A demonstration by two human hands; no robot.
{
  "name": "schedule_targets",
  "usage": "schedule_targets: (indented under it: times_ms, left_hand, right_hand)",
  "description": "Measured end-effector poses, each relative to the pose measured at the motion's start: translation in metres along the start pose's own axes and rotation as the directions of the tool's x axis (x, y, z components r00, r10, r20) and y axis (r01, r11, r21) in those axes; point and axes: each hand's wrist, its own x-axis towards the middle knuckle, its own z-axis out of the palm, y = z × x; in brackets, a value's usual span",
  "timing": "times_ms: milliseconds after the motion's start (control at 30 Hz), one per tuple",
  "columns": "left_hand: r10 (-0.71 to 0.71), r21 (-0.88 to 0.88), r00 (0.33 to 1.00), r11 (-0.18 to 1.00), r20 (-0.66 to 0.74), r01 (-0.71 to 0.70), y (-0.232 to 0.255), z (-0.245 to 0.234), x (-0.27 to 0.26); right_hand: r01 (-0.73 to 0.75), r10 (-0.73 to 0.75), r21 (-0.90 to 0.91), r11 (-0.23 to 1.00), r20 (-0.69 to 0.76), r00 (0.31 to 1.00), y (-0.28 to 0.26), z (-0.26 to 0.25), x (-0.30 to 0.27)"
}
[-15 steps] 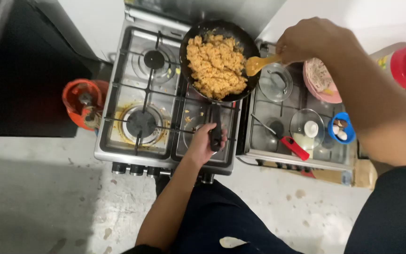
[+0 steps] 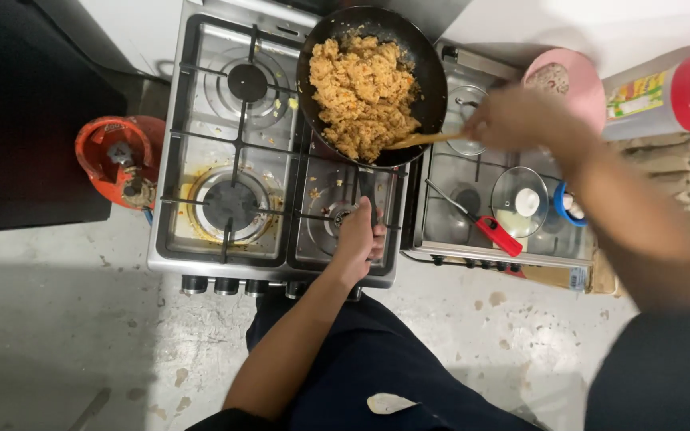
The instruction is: Stir-frying rice in a pan on a stove and adding seasoning.
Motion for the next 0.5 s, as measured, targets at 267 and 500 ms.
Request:
schedule_targets:
  times_ms: [267,500]
  left_hand:
    - [-0.066,-0.019,0.997,0.998,-0.030,0.065,0.011,-0.011,-0.016]
    - [-0.031,-0.008,0.998,1.000,-0.053,0.030,0.014,-0.008,-0.025]
  right_hand:
    - [-0.202,0.360,0.463,0.863,-0.281,0.890,-0.100,0.071,-0.070]
    - [-0.094,0.404,0.599,0.795,-0.408,0.819,-0.139,0.133,-0.027]
